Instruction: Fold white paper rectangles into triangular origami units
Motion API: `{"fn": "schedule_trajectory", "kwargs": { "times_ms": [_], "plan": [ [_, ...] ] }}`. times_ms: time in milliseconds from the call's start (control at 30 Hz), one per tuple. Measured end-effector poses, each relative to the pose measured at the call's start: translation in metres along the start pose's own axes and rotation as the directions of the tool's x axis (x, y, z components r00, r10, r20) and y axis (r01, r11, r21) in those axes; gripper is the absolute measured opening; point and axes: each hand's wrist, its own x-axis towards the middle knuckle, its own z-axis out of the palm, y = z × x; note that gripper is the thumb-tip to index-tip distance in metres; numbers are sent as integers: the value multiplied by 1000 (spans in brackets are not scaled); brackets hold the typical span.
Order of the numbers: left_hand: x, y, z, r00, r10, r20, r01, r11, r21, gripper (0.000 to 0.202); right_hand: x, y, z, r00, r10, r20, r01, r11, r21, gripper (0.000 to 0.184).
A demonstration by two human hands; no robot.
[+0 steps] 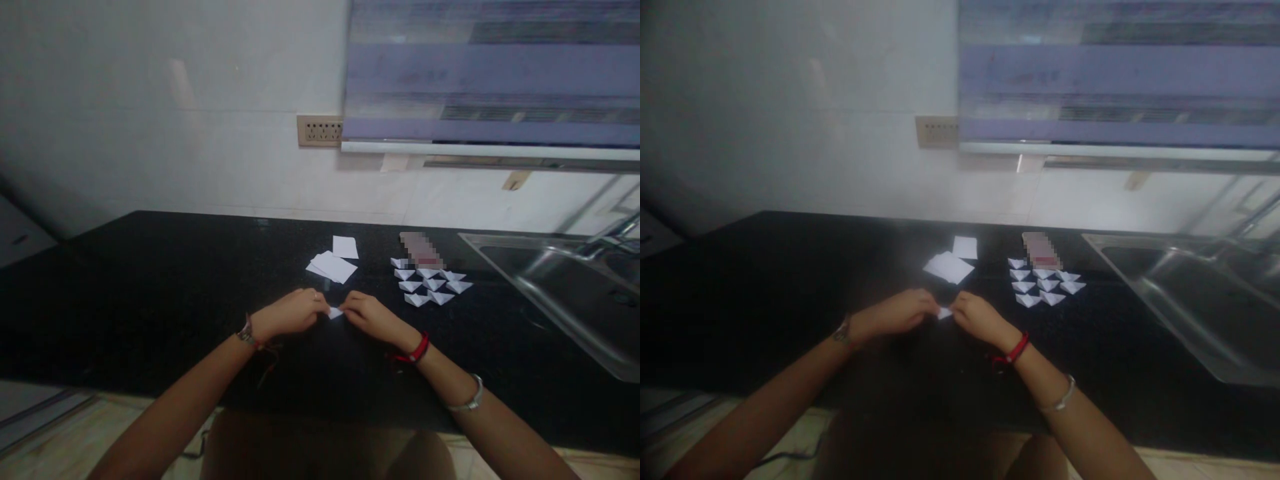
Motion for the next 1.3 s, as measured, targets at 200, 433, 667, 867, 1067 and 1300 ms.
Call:
{"fn": "schedule_trajectory", "kwargs": {
  "times_ms": [200,433,667,867,1067,1300],
  "plan": [
    [-3,-2,-1,1000,19,22,-18,999,-42,40,0,-8,1,998,26,62,-16,988,-154,28],
    [-4,-4,0,1000,1,24,0,999,-41,40,0,-8,0,998,46,46,-39,988,-151,30],
    [-6,-11,1,996,72,50,-71,997,-28,44,-3,1,-2,995,-36,90,43,996,-74,30],
    [-7,-12,0,994,78,77,-76,997,-26,42,-4,2,-2,996,-9,92,12,999,-38,32],
    [-6,-11,0,994,92,58,-90,995,-37,39,-3,7,-4,994,15,111,-20,999,47,32],
    [0,-11,7,999,31,-12,-33,992,-125,25,-1,7,-9,992,-1,128,-16,992,127,35]
  ]
}}
